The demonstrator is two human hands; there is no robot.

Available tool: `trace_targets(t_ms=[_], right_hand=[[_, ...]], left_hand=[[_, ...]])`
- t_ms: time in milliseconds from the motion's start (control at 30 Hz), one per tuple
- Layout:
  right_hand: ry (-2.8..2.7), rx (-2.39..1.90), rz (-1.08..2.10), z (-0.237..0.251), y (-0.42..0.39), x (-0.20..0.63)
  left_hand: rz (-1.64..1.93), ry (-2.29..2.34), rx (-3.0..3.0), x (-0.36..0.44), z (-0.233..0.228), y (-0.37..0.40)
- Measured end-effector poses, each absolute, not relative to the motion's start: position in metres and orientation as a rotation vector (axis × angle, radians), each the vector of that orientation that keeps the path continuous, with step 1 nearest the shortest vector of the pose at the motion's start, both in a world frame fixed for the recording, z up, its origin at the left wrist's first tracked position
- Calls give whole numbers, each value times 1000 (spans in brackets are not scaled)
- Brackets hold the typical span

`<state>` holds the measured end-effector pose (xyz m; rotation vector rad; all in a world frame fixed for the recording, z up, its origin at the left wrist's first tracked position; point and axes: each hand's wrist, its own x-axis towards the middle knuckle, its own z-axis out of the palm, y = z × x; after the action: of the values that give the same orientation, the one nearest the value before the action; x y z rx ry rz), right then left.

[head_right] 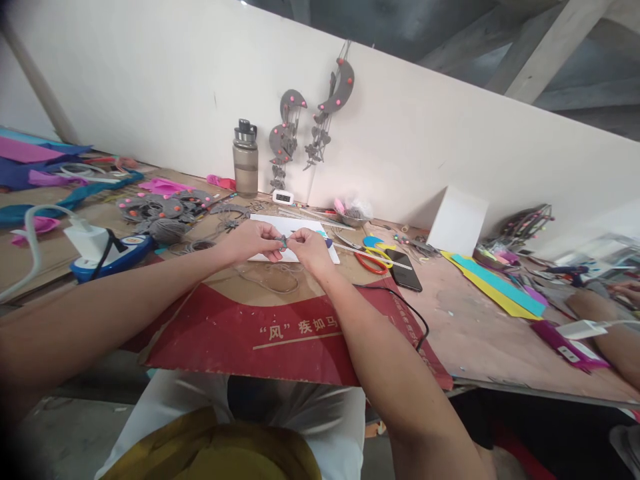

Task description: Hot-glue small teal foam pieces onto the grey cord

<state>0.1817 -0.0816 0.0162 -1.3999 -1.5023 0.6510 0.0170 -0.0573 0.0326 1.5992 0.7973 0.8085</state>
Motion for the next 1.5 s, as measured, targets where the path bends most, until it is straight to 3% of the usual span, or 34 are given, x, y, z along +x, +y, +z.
trace_targets(t_ms=[200,767,1067,1367,1500], right_hand=[[-1538,-1352,836,22,-84,183],[-1698,-1489,499,21,-85,183],[-1516,-1345,910,16,-81,184],[-1640,-1490,628,14,-82,183],[-1634,-1456,693,15,-84,182]], left_hand=[[875,803,1514,16,26,-46],[809,835,1665,18,28,-53],[850,818,1503,19,20,-43],[786,810,1627,21,23,-54],[826,883,1695,17,23,-51]])
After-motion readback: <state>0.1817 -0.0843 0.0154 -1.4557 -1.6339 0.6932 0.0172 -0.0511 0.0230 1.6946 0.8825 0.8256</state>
